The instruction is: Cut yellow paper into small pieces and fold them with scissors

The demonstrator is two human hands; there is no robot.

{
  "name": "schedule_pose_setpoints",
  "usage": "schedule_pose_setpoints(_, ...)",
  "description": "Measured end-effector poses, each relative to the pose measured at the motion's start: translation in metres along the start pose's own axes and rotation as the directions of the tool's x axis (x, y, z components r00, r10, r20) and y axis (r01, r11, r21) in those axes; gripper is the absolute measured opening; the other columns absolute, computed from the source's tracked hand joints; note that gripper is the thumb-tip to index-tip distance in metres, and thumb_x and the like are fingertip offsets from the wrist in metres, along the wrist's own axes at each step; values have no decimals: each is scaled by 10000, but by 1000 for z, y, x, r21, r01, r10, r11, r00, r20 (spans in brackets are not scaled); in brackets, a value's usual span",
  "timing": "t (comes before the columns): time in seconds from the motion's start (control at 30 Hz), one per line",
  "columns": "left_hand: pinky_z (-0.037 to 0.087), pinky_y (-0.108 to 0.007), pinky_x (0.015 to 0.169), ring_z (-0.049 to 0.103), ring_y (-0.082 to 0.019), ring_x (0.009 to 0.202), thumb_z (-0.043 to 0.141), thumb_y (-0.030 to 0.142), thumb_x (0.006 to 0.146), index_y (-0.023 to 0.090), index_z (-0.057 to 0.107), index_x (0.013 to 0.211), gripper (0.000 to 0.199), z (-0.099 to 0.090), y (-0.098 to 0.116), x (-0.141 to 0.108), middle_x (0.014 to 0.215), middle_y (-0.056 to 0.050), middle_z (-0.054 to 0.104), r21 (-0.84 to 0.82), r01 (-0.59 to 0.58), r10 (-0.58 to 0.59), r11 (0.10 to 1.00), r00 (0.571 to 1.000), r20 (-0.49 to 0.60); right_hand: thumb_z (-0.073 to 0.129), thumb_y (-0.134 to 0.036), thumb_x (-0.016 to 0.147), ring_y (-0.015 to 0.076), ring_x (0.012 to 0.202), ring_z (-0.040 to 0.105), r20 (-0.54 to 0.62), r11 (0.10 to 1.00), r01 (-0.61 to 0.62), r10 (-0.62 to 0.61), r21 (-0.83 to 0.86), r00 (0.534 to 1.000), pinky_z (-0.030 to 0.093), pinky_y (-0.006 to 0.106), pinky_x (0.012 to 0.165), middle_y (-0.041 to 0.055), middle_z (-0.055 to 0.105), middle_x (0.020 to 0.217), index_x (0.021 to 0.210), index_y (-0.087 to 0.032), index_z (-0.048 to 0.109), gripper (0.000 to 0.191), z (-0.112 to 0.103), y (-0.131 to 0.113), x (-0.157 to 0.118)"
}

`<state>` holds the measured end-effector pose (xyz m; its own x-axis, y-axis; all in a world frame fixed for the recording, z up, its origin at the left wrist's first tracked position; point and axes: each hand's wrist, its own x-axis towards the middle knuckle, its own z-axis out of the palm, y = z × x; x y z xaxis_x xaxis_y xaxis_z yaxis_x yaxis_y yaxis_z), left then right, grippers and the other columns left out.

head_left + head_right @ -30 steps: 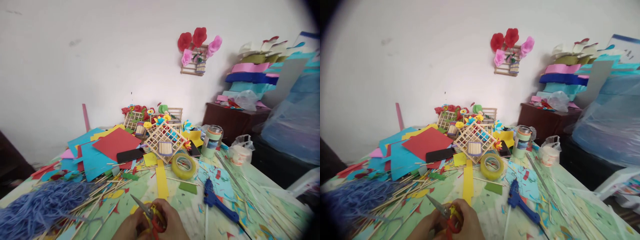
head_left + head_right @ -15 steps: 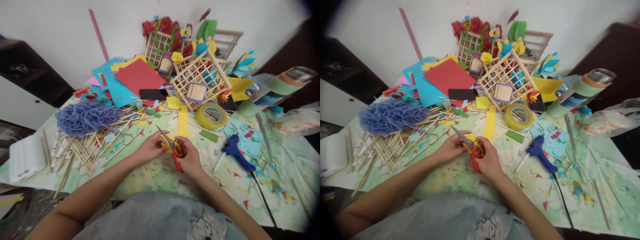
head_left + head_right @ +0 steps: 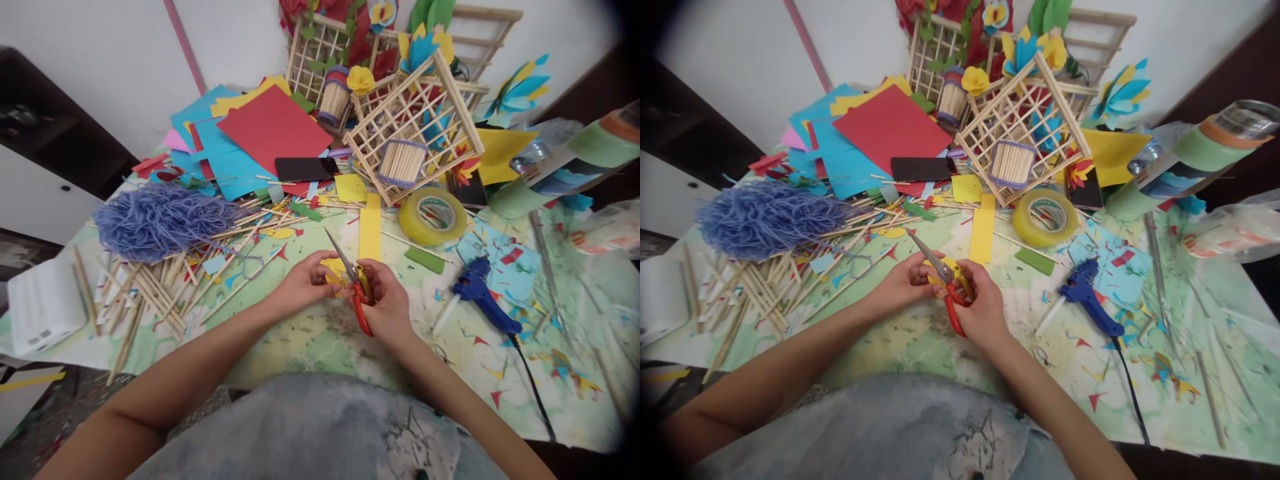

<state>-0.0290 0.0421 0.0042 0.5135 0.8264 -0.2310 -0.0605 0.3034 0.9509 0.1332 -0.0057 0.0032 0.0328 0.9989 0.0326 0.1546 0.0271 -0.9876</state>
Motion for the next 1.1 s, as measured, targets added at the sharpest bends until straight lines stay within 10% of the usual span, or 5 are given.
schedule_pose_setpoints(0.47,454,-242,647,605,-130,688,690,240,700,168,447,1199,559,-4,3,-3,749,-5,621,49,-95,99,994,990,-96,693,-290,661,164,836,619,-14,980,42,-45,-192,999,518,296,753,36,622,971,1135,-244,485,520,-9,0,3)
schedule_pose_setpoints(0.83,428,-226,658,563,-107,696,654,266,747,180,390,1240,566,-21,22,-4,759,4,600,116,-203,225,972,948,-225,625,-441,706,247,902,599,247,630,231,-63,-742,967,469,340,747,111,622,1025,1215,-178,518,583,-35,-9,12)
schedule_pose_setpoints(1.1,424,-231,655,578,-127,710,684,267,723,200,406,1255,604,-25,26,-5,757,-6,603,112,-221,239,969,951,-197,585,-467,739,210,781,590,309,595,276,-49,-755,950,446,300,666,84,608,907,1277,-171,501,620,-34,-9,12)
